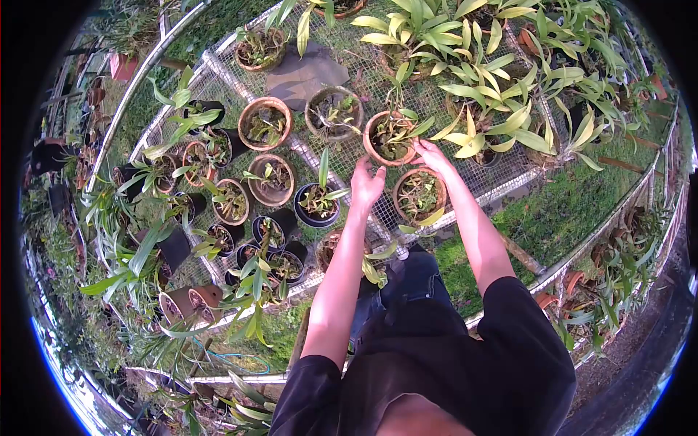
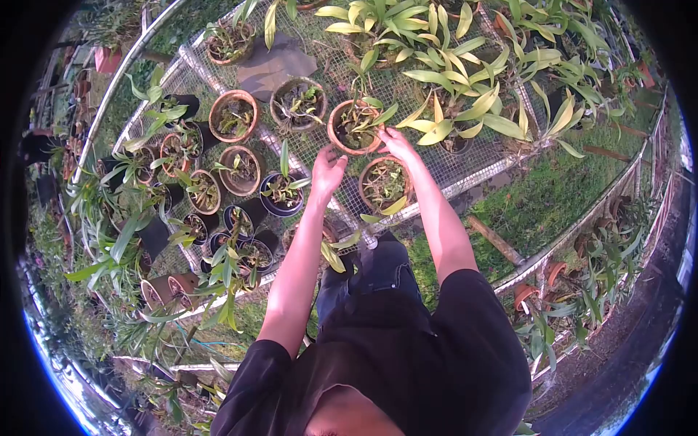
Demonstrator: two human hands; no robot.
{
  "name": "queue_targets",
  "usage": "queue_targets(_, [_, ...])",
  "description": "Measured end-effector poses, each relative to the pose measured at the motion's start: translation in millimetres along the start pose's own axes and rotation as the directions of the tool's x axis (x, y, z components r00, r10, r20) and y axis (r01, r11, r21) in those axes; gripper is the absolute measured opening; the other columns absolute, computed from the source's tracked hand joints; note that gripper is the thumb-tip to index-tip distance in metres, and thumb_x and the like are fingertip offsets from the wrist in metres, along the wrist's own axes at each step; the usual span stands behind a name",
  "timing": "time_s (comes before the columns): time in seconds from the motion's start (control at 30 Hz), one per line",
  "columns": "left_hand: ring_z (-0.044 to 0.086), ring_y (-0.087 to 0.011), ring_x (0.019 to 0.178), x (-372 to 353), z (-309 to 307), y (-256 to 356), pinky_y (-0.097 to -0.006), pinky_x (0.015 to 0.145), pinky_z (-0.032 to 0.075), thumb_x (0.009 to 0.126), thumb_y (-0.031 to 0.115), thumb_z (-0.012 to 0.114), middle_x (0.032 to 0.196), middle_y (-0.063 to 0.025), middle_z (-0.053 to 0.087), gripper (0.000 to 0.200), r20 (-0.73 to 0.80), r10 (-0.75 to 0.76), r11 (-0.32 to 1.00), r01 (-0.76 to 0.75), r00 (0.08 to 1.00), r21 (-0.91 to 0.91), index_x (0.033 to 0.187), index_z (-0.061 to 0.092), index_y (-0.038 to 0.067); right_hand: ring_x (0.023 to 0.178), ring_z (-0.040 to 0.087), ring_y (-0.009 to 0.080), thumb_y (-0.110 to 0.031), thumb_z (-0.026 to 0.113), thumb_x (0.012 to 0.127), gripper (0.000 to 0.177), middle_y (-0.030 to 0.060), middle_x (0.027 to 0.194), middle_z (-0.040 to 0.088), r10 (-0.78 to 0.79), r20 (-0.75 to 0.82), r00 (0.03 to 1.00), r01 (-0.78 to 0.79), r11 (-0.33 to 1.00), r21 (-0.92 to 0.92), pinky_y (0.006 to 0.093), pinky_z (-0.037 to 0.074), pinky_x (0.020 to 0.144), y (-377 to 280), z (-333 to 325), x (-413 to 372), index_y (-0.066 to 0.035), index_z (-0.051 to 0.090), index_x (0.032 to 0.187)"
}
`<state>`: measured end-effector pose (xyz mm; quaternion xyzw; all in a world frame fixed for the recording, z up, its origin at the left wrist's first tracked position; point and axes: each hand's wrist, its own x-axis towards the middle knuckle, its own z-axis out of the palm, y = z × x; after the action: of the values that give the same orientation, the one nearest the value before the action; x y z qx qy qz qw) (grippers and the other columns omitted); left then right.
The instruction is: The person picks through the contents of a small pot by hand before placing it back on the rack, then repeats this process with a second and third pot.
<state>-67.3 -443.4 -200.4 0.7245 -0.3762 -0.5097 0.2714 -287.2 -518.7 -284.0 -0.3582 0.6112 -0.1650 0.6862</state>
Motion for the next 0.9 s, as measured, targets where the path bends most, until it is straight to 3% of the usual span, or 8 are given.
queue_targets(0.23, [0.070,-0.0239,0.082,-44,-3,13,-0.0366,0.078,0.054,0.092,0.017,0.069,0.085,-0.0140,0.071,0.020,0.030,0.040,0.999,-0.040,0.999,0.001,0.093,0.064,-0.002,0.099,0.069,0.0191,-0.032,0.057,0.103,0.051,0.0109,0.122,0.067,-0.059,-0.130,0.990,0.047,0.994,-0.099,0.0333,0.054,0.088,8,-12,-29,-0.004,0.048,0.144])
queue_targets(0.33, [0.069,-0.0257,0.081,-53,-5,-7,-0.0381,0.076,0.053,0.096,0.023,0.065,0.081,-0.0161,0.070,0.028,0.103,0.044,0.996,-0.051,0.994,0.066,0.088,0.065,-0.003,0.095,0.070,0.0234,-0.023,0.066,0.097,0.029,0.0140,0.108,0.071,-0.372,-0.336,0.865,0.238,0.894,-0.379,0.0364,0.054,0.085,13,-11,-74,-0.002,0.064,0.115])
queue_targets(0.43, [0.069,-0.0297,0.079,-56,9,-36,-0.0415,0.076,0.052,0.099,0.030,0.060,0.079,-0.0170,0.070,0.036,0.011,0.008,0.999,-0.009,1.000,0.046,0.089,0.064,-0.004,0.095,0.071,0.0304,-0.025,0.066,0.096,0.030,0.0164,0.106,0.072,-0.385,-0.415,0.824,0.147,0.853,-0.500,0.0412,0.053,0.089,16,-9,-126,-0.002,0.064,0.115])
queue_targets(0.57, [0.062,-0.0320,0.118,-45,43,-76,-0.0395,0.100,0.048,0.103,0.039,0.050,0.131,-0.0278,0.060,0.056,0.090,-0.004,1.000,0.002,0.996,0.018,0.139,0.049,-0.004,0.118,0.063,0.0388,-0.032,0.057,0.101,0.046,0.0235,0.123,0.067,-0.210,-0.298,0.931,0.046,0.879,-0.475,0.0451,0.049,0.100,81,-11,-130,-0.008,0.054,0.140])
queue_targets(0.6, [0.048,-0.0313,0.136,-48,41,-63,-0.0425,0.110,0.040,0.104,0.045,0.046,0.151,-0.0240,0.044,0.070,0.290,-0.121,0.974,0.170,0.949,-0.152,0.155,0.028,0.000,0.118,0.063,0.0386,-0.029,0.056,0.101,0.044,0.0230,0.123,0.067,-0.230,-0.337,0.913,0.063,0.896,-0.439,0.0449,0.049,0.100,91,-9,-126,-0.009,0.053,0.141])
queue_targets(0.7, [0.045,-0.0327,0.138,-60,29,-20,-0.0499,0.110,0.040,0.104,0.051,0.045,0.153,-0.0203,0.043,0.075,0.449,-0.231,0.891,0.373,0.863,-0.259,0.156,0.025,0.001,0.118,0.063,0.0386,-0.022,0.054,0.102,0.040,0.0227,0.123,0.067,-0.203,-0.365,0.908,0.093,0.950,-0.297,0.0446,0.049,0.100,96,-4,-126,-0.008,0.054,0.140])
queue_targets(0.73, [0.046,-0.0335,0.138,-55,34,-28,-0.0545,0.108,0.041,0.103,0.054,0.047,0.153,-0.0190,0.043,0.079,0.413,-0.249,0.874,0.387,0.876,-0.293,0.157,0.025,0.001,0.098,0.069,0.0264,-0.018,0.053,0.103,0.034,0.0155,0.112,0.072,-0.313,-0.415,0.854,0.124,0.898,-0.423,0.0389,0.053,0.091,94,1,-132,-0.010,0.058,0.136])
queue_targets(0.9, [0.066,-0.0270,0.106,-90,13,-18,-0.0423,0.085,0.056,0.101,0.054,0.050,0.126,-0.0168,0.062,0.071,0.479,-0.148,0.946,0.265,0.865,-0.187,0.146,0.043,-0.001,0.114,0.065,0.0388,-0.026,0.044,0.105,0.040,0.0230,0.118,0.068,-0.508,-0.384,0.771,0.337,0.837,-0.431,0.0420,0.050,0.097,69,11,-197,-0.003,0.057,0.135])
